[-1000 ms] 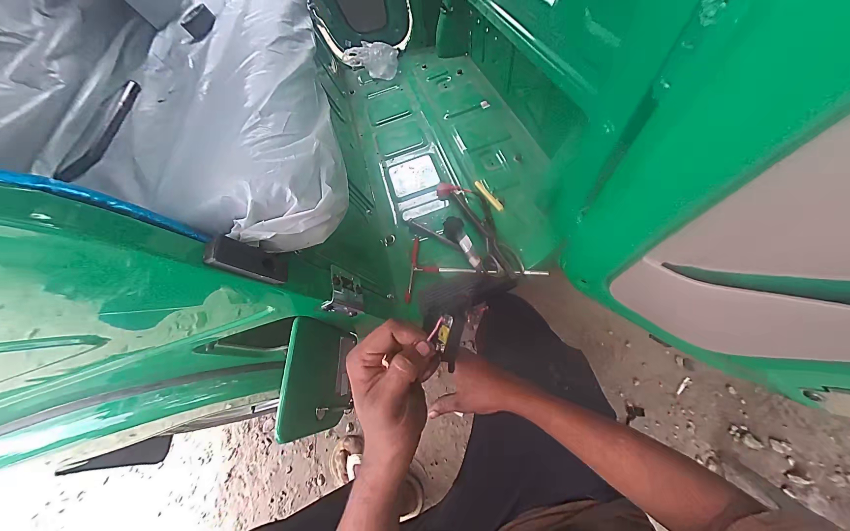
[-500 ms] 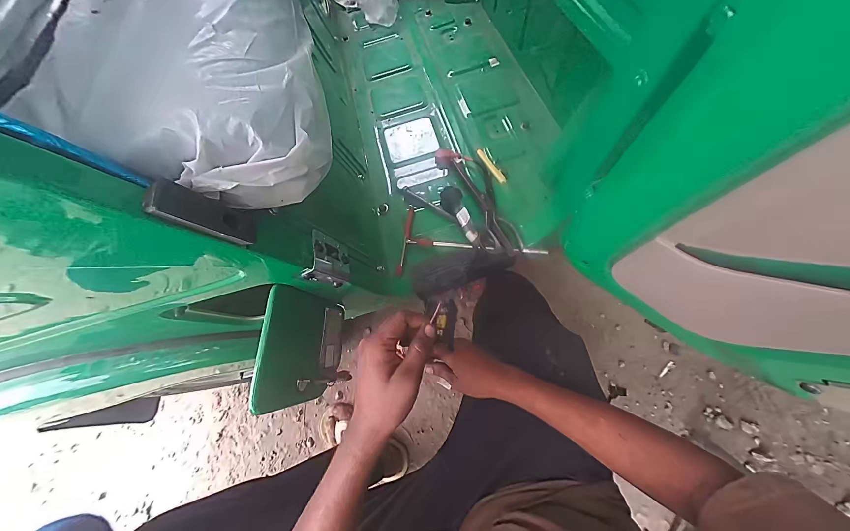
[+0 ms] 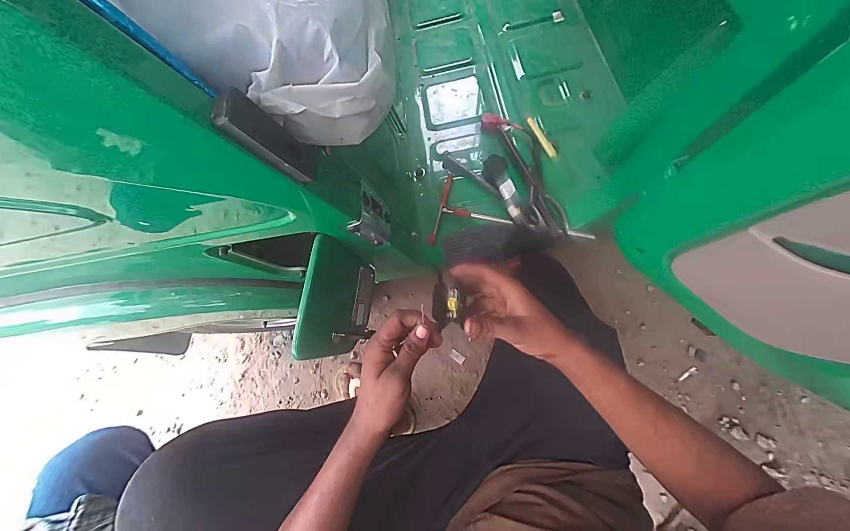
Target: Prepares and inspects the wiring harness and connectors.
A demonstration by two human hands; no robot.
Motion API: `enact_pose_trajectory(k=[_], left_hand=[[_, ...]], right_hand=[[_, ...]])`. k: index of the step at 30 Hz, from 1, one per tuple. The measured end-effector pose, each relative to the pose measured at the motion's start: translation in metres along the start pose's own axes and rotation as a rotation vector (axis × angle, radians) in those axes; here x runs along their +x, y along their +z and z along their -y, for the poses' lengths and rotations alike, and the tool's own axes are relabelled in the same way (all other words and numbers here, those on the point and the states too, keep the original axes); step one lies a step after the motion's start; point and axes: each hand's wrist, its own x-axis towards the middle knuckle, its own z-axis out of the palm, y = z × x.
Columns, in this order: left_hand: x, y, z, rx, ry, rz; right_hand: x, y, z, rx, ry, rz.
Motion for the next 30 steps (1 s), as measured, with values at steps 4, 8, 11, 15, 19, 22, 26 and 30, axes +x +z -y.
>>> enact_pose_trajectory(k=[4,8,11,15,19,22,26,30], left_hand=[[0.003,0.005,-0.001,-0.004,0.04,-0.012],[0.007,0.012,0.0,0.015,0.087,-0.054],[0.009,0.017,-0.001,0.063,0.105,-0.089],[0.012,0.028,0.003,0.236,0.171,-0.101],[0.029,0.034,0.017,0.38,0.153,-0.129],[0.035,0.039,0.03,0.427,0.176,-0.187],[0.029,0.044,0.025,0.589,0.209,-0.235],[0.026,0.038,0.007,0.734,0.163,-0.133]], right_hand=[[0.009,0.016,0.0,0.24,0.078,-0.053],[0.008,0.008,-0.006,0.338,0.0,-0.087],[0.006,0.004,-0.015,0.427,-0.059,-0.103],[0.006,0.006,-0.022,0.524,-0.144,-0.146],[0.012,0.01,-0.031,0.647,-0.204,-0.164],[0.016,0.006,-0.039,0.682,-0.243,-0.207],[0.015,0.001,-0.05,0.665,-0.281,-0.215],[0.014,-0.004,-0.046,0.514,-0.29,-0.145]])
